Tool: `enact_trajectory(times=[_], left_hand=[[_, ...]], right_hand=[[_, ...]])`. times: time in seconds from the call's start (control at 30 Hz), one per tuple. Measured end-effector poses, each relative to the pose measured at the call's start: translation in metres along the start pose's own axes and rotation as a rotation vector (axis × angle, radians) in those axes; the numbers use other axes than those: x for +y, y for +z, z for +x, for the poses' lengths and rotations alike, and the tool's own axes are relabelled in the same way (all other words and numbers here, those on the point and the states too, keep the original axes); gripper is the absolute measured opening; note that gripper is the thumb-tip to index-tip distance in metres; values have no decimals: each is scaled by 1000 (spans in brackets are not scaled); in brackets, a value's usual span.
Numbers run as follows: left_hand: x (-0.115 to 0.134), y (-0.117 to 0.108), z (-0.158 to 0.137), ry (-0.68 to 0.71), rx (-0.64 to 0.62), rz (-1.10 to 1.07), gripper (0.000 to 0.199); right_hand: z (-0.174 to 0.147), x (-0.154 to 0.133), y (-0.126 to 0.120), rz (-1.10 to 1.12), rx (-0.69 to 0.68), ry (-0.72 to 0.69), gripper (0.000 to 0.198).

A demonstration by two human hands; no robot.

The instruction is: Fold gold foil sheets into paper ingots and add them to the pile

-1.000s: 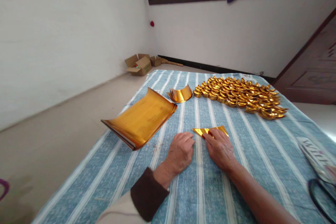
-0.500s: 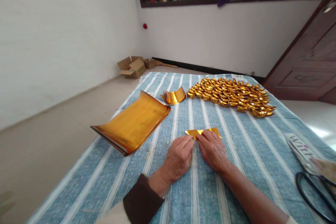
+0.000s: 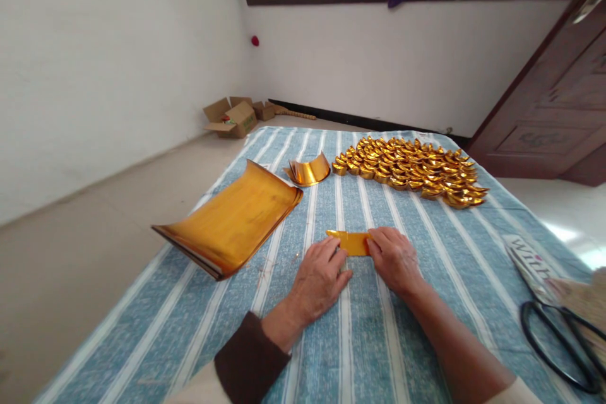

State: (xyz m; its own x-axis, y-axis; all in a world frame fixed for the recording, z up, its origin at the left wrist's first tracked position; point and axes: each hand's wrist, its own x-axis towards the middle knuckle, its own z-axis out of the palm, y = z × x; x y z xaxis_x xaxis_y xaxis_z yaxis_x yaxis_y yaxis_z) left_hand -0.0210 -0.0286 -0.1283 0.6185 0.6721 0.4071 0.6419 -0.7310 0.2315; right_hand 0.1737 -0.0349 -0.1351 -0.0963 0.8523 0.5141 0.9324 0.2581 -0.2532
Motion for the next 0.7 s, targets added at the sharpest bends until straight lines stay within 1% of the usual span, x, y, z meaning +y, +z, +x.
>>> enact_trajectory(times=[0.1,0.33,0.43,0.53,0.63,0.7], left_hand=[[-1,1,-1,0,-8,9,24],[-4,1,2,1,23,-28,24],[-5,2,2,5,27,-29,26],[-6,4,2,5,34,-37,25],[-8,5,1,-9,48,-42,23],[-8,4,1,-19,47,-40,24]], right_hand=[[0,7,0,-14,-48,39,18],[2,9,-8,-52,-144,68,18],[3,11,-12,-77,-161,86,19],[2,14,-12,-81,-145,97,18],[-1,15,-12,-43,-145,94,18],[-2,13,-12,15,-172,89,19]])
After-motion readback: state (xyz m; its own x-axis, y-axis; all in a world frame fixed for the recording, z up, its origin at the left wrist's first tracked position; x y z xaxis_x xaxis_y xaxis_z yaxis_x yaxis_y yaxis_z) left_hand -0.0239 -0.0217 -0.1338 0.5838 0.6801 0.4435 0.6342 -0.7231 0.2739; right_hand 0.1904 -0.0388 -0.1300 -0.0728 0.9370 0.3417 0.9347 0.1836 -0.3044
